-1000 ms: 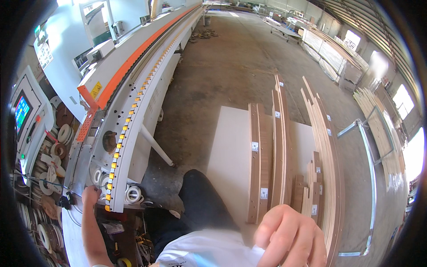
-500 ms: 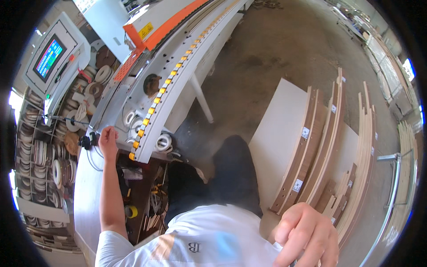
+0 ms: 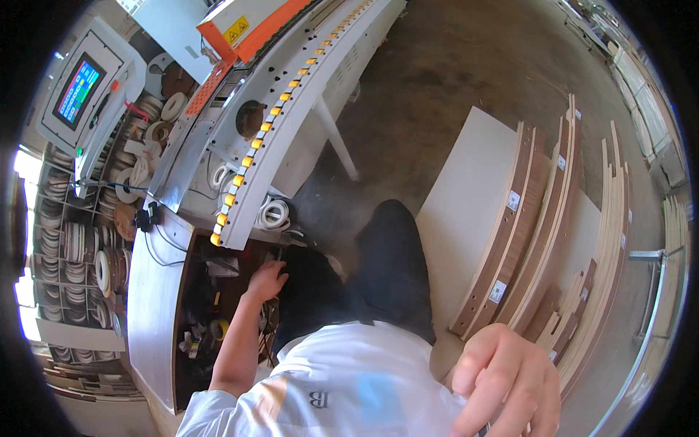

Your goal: Operating an industrial edge banding machine to apply finish to wooden panel edges.

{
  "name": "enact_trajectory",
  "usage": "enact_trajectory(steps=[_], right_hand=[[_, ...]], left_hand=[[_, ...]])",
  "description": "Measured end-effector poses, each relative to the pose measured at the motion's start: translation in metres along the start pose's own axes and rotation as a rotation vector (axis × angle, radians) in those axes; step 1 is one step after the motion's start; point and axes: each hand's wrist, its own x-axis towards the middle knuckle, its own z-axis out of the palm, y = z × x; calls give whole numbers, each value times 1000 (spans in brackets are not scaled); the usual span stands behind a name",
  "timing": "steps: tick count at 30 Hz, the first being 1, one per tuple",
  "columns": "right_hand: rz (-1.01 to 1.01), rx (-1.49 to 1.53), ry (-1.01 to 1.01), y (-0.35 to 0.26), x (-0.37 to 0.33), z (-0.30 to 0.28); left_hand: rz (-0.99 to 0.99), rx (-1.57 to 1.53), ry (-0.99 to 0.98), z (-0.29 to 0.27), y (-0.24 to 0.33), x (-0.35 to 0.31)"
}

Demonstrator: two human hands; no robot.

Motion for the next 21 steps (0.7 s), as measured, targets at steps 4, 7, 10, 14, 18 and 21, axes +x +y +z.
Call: enact_trajectory(steps=[4, 7, 10, 14, 18, 21], right_hand=[[-63, -19, 74, -20, -15, 3], [-82, 8, -223, -26, -15, -25], [-100, 14, -246, -36, -19, -24], [-122, 34, -262, -43, -22, -23], [-52, 14, -256, -51, -25, -20], [-82, -32, -10, -51, -39, 9]], left_hand=[[-204, -2, -106, 56, -32, -5], [-195, 93, -33, 49, -1, 7], [-161, 284, -74, 32, 17, 20], [-135, -23, 79, 31, 20, 17], [-170, -484, 125, 45, 31, -13], [-77, -385, -164, 68, 48, -62]])
